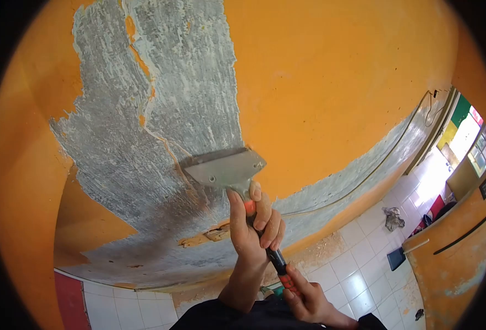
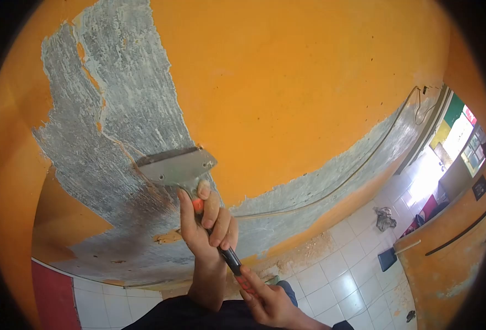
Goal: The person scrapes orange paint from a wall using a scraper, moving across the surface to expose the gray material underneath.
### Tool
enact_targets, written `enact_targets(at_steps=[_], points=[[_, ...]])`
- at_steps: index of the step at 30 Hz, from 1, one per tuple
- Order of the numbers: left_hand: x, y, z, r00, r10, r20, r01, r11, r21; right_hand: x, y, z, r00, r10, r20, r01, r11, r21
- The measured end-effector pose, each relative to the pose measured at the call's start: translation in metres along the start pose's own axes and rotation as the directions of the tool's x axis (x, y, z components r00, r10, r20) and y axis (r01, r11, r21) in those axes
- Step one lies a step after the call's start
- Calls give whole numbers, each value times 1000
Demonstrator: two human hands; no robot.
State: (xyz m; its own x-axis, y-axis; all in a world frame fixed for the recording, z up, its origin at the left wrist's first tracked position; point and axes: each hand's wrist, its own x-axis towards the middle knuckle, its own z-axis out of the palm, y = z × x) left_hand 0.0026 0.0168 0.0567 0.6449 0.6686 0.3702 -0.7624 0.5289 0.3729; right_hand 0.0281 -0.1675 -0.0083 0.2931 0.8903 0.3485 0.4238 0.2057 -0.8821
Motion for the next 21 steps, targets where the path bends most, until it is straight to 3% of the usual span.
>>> enact_targets(at_steps=[2,5,11,21], points=[[3,2,3,999,8,34,-8,1000,6,-2,-1,-3,997,78,17,-78,997,-13],[-2,-2,-1,999,13,40,-11,999,-37,-2,-4,-2,1000,1,1,-1,1000,-5],[2,3,15,1000,7,22,-6,999,-37,3,-26,-11,999,32,20,-34,992,118],[9,9,25,999,-12,47,13,1000,-5,11,-40,-12,994,98,44,-104,985,139]])
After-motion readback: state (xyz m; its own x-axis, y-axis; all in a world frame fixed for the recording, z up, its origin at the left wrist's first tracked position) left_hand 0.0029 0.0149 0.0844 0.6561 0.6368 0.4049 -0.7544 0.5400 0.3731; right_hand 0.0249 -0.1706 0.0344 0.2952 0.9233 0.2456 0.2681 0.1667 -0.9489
